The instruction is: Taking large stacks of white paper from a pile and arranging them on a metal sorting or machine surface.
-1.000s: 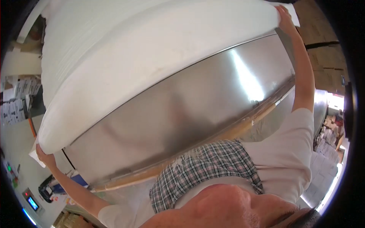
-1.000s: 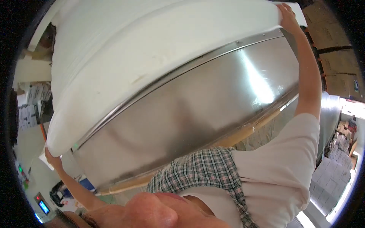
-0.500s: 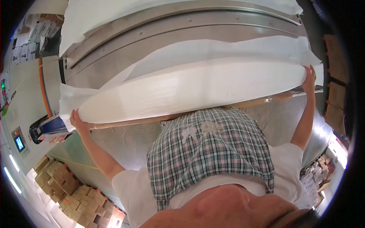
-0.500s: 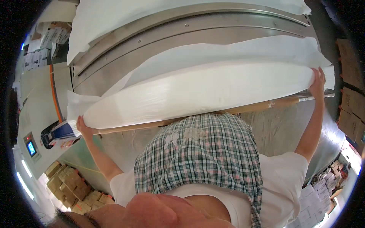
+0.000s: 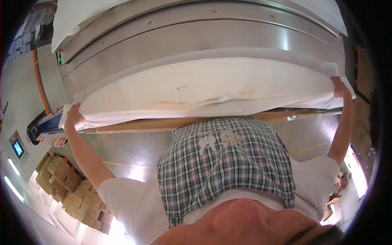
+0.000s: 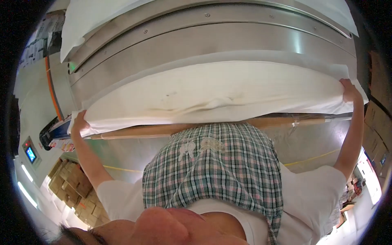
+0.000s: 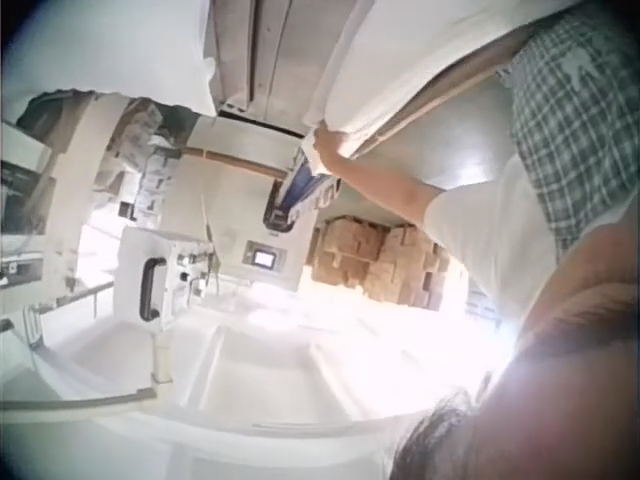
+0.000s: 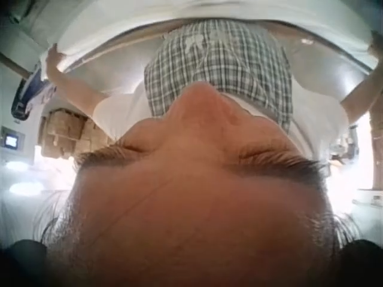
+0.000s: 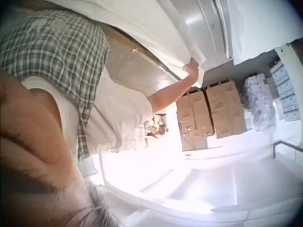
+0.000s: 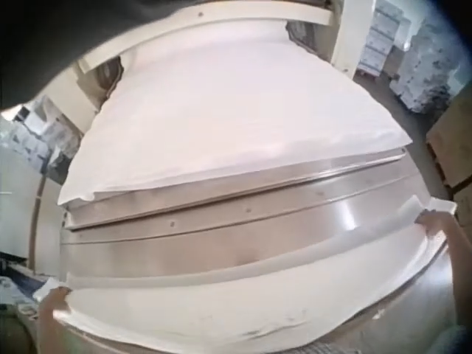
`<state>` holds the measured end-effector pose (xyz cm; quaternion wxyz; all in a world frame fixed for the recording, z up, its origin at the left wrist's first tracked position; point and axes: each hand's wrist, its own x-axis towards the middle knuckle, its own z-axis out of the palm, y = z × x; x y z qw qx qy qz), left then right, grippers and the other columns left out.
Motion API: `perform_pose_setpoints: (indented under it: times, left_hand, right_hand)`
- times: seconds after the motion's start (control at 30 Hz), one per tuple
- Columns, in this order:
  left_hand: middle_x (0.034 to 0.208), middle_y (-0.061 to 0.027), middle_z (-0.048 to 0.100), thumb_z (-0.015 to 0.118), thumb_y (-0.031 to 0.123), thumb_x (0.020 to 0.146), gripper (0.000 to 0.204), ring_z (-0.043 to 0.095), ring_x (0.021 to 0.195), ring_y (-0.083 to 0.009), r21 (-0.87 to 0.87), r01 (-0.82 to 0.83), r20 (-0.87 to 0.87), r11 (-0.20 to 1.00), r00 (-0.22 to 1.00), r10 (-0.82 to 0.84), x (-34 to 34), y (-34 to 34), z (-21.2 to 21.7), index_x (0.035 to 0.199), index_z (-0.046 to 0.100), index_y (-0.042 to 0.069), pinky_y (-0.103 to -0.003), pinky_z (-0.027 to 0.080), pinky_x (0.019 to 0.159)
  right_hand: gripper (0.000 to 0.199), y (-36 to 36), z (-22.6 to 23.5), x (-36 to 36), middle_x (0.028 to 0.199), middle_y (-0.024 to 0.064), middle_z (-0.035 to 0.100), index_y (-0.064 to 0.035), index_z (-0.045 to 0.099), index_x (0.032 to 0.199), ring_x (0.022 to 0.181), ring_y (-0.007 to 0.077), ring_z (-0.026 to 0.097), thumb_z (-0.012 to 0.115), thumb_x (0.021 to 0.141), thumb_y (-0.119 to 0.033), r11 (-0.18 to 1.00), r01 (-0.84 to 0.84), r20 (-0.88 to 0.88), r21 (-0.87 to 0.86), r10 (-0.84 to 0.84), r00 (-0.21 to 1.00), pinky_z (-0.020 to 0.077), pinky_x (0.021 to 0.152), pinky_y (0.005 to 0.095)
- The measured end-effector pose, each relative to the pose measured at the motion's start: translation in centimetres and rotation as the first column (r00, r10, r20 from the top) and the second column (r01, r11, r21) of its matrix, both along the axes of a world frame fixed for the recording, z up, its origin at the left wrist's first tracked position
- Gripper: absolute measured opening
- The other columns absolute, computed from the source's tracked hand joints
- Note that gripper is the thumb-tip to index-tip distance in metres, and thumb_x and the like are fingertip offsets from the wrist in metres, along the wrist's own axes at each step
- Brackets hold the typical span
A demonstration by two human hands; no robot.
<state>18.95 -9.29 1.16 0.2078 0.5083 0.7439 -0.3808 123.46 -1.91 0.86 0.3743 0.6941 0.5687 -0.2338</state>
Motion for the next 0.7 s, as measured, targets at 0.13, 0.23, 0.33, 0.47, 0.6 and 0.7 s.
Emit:
perform_pose_setpoints:
  times: [0.13, 0.23, 0.33, 0.47, 0.6, 0.7]
  left_hand:
    - [0.101, -0.0181, 0.058, 0.058, -0.005, 0.043, 0.077, 0.054, 0.097, -0.0344, -0.156, 0.04, 0.082, 0.987, 0.996, -0.027, -4.9, 7.2, -5.4, 0.117, 0.049, 0.014, -0.041, 0.046, 0.077]
    - [0.091, -0.0182, 0.061, 0.056, -0.008, 0.043, 0.074, 0.057, 0.089, -0.0357, -0.231, 0.0, 0.042, 0.973, 0.999, 0.01, -3.6, 9.3, -7.6, 0.113, 0.053, 0.016, -0.042, 0.048, 0.072]
    - [0.095, -0.0162, 0.06, 0.053, -0.008, 0.049, 0.063, 0.056, 0.092, -0.0337, -0.141, 0.067, 0.12, 0.988, 0.992, -0.05, 0.5, 10.2, -6.8, 0.108, 0.055, 0.015, -0.041, 0.046, 0.075]
    - [0.097, -0.0137, 0.06, 0.051, -0.004, 0.061, 0.046, 0.056, 0.094, -0.0304, 0.254, 0.098, 0.01, 0.962, 0.995, -0.104, 5.9, 6.6, -1.8, 0.102, 0.058, 0.015, -0.038, 0.044, 0.079]
    - [0.096, -0.01, 0.06, 0.051, 0.005, 0.076, 0.022, 0.056, 0.094, -0.0264, 0.861, -0.117, 0.316, 0.494, 0.886, -0.34, 13.0, 2.9, 0.5, 0.096, 0.059, 0.007, -0.032, 0.042, 0.084]
    - [0.095, -0.0092, 0.06, 0.055, 0.002, 0.074, 0.021, 0.057, 0.092, -0.025, 0.802, -0.355, 0.559, 0.481, 0.73, -0.393, 23.8, 0.2, 1.8, 0.095, 0.058, 0.004, -0.032, 0.043, 0.082]
  right_hand:
    - [0.082, 9.0, -3.5, -1.2, 0.118, 0.0139, 0.048, -0.0132, 0.044, 0.118, 0.107, 0.0302, 0.048, 0.068, 0.042, 0.007, 0.934, -0.213, 0.131, -0.286, 0.258, 0.957, 0.0442, 0.082, 0.038]
    - [0.079, 13.9, -3.2, -11.0, 0.105, 0.0162, 0.057, -0.0111, 0.05, 0.112, 0.094, 0.032, 0.056, 0.07, 0.038, 0.008, 0.842, -0.221, 0.178, -0.491, 0.345, 0.921, 0.0489, 0.072, 0.0372]
    - [0.072, 13.2, -3.7, -2.8, 0.093, 0.0167, 0.061, -0.011, 0.057, 0.104, 0.088, 0.0324, 0.059, 0.067, 0.036, 0.012, 0.773, -0.223, 0.127, -0.594, 0.363, 0.923, 0.0497, 0.066, 0.0389]
    - [0.055, 12.0, -6.6, 1.3, 0.099, 0.0143, 0.06, -0.0088, 0.058, 0.104, 0.092, 0.0295, 0.058, 0.065, 0.052, 0.008, 0.983, -0.047, 0.12, -0.178, 0.069, 0.99, 0.0481, 0.072, 0.0361]
    - [0.035, 11.3, -6.5, 1.2, 0.097, 0.0084, 0.057, -0.0053, 0.054, 0.104, 0.092, 0.019, 0.054, 0.055, 0.071, 0.001, 0.862, -0.038, -0.34, 0.505, 0.239, 0.909, 0.0422, 0.079, 0.0292]
    - [0.026, 9.0, -1.4, -15.9, 0.095, 0.0066, 0.056, -0.0057, 0.052, 0.104, 0.087, 0.0138, 0.054, 0.052, 0.078, -0.004, 0.781, 0.278, -0.697, 0.559, 0.262, 0.667, 0.0425, 0.076, 0.0252]
